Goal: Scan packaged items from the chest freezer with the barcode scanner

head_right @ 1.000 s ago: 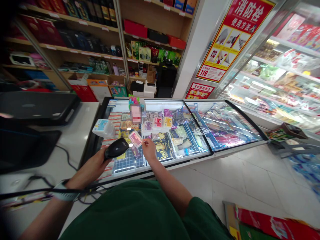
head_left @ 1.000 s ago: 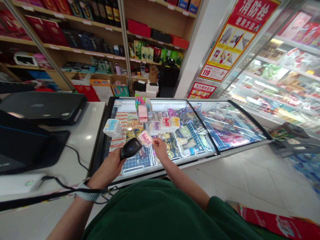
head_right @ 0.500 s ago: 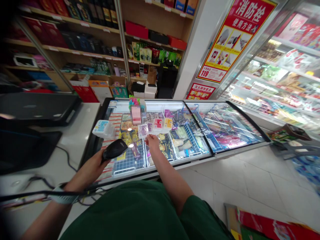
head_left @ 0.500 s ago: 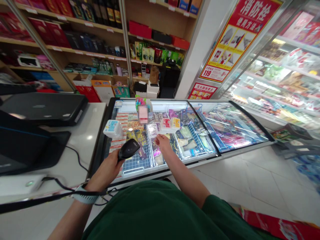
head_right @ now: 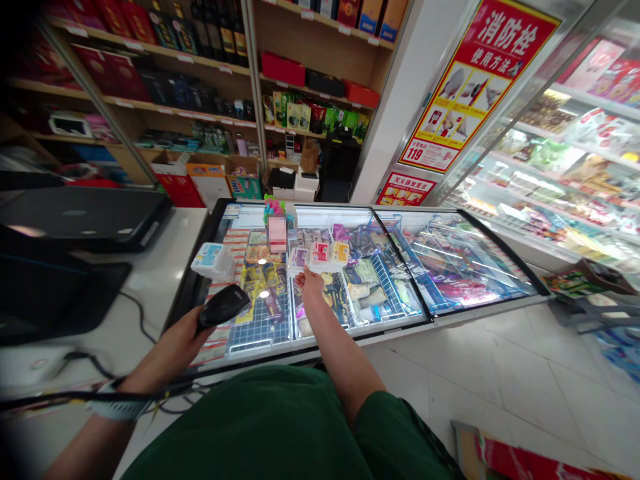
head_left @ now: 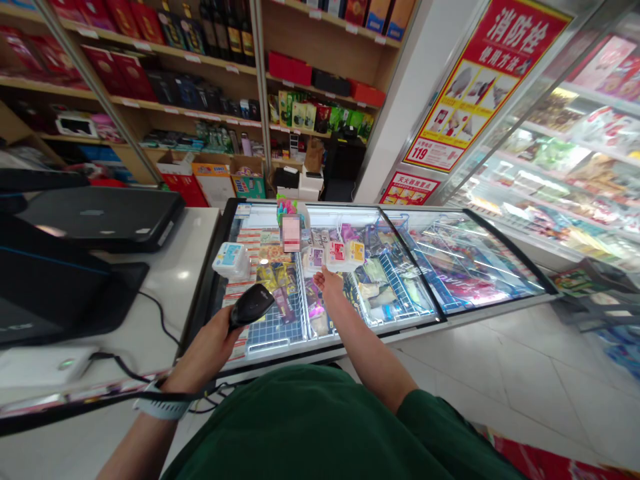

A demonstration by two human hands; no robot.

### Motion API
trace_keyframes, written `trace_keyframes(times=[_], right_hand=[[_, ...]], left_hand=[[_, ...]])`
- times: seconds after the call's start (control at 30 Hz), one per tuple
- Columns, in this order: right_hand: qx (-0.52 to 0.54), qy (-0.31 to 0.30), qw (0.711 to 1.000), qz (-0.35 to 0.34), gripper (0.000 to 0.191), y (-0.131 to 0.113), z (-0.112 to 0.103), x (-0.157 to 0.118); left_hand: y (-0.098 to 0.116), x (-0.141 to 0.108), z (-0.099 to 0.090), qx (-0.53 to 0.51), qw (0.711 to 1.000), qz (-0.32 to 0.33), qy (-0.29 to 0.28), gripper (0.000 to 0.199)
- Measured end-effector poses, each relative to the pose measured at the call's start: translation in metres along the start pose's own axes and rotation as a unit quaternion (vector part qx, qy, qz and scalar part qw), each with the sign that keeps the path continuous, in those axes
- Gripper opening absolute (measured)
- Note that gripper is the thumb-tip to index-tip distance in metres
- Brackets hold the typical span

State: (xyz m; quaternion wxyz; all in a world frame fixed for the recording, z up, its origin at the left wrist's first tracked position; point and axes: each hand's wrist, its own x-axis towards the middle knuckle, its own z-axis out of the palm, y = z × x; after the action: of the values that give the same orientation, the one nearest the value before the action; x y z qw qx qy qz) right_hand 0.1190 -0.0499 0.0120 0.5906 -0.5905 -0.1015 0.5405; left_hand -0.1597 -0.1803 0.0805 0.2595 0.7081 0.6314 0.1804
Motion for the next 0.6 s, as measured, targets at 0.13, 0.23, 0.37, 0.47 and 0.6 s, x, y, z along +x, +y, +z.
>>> trace_keyframes(times=[0.13,0.23,0.37,0.47,0.6], right_hand=[[-0.053,0.003,0.999,-0.008,0.027,0.01,-0.004,-0.01],[-0.098,-0.02,0.995,0.005,0.025,0.023,-0.004,-0.019],[-0.153,-0.063,0.986,0.029,0.021,0.041,0.014,-0.028],[-0.192,-0.11,0.974,0.042,0.018,0.051,0.042,-0.033],[-0.248,-0.171,0.953,0.021,0.023,0.064,0.091,-0.042]], left_hand=[[-0.001,-0.003,-0.002,-0.01,1.0,-0.013,0.009,0.043],[-0.001,-0.007,-0.004,-0.028,0.999,-0.017,0.016,0.041],[-0.006,-0.016,-0.009,-0.037,0.998,-0.029,0.035,0.041],[-0.013,-0.026,-0.014,-0.033,0.997,-0.05,0.058,0.041],[-0.023,-0.042,-0.021,-0.038,0.993,-0.084,0.074,0.04]])
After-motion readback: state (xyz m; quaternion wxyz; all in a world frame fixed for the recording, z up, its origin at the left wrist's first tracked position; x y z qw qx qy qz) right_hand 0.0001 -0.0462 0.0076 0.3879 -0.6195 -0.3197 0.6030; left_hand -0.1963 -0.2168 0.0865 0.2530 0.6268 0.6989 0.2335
